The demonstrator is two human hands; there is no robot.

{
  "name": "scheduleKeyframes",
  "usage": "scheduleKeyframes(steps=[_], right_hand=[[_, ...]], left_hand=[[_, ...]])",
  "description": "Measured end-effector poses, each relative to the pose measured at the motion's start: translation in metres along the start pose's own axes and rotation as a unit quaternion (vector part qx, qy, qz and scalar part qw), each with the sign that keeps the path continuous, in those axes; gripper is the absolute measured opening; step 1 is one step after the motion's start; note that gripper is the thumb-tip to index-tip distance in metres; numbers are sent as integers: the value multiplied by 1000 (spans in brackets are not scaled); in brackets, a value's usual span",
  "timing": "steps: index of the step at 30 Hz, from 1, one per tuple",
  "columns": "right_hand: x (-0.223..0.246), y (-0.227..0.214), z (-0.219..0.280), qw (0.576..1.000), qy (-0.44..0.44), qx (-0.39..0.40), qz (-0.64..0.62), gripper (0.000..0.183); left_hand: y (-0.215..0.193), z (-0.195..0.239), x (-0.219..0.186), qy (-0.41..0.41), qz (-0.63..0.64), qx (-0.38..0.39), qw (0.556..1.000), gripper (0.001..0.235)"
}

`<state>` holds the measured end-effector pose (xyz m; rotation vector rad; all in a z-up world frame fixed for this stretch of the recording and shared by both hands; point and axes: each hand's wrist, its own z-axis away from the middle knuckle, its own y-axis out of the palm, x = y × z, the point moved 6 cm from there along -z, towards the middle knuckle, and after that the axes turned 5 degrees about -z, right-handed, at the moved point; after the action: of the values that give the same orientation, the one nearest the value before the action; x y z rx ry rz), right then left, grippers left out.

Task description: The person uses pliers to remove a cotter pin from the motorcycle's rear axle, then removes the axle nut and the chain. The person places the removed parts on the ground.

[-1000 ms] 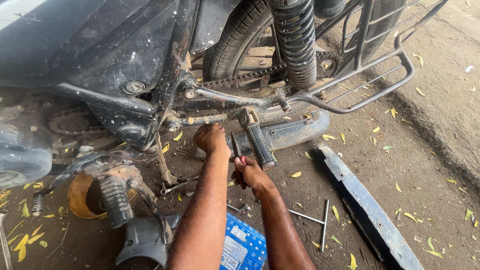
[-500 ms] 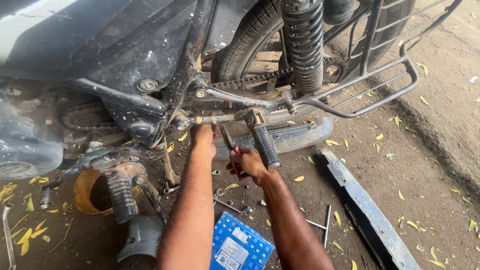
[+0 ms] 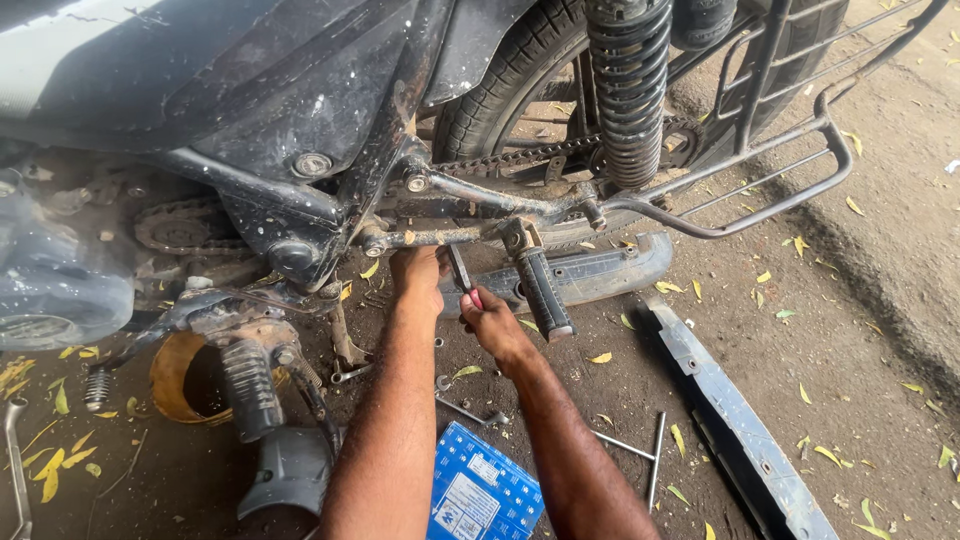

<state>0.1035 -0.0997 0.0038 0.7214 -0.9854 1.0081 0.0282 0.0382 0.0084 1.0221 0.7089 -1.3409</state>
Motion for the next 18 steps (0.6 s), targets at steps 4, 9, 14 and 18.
scheduleKeyframes(steps=[4, 9, 14, 18], right_hand=[[15, -1, 16, 997, 67, -15, 28, 45], [14, -4, 13, 996, 25, -45, 76, 41], [-25, 8, 2, 997, -11, -63, -32, 32], [-14, -7, -2, 999, 26, -15, -44, 32]], left_hand=[[0, -5, 5, -3, 30, -3, 1000, 7], [1, -24, 15, -2, 36, -4, 999, 9], [-5, -26, 28, 0, 31, 26, 999, 14], [-5, -31, 32, -11, 35, 52, 998, 12]])
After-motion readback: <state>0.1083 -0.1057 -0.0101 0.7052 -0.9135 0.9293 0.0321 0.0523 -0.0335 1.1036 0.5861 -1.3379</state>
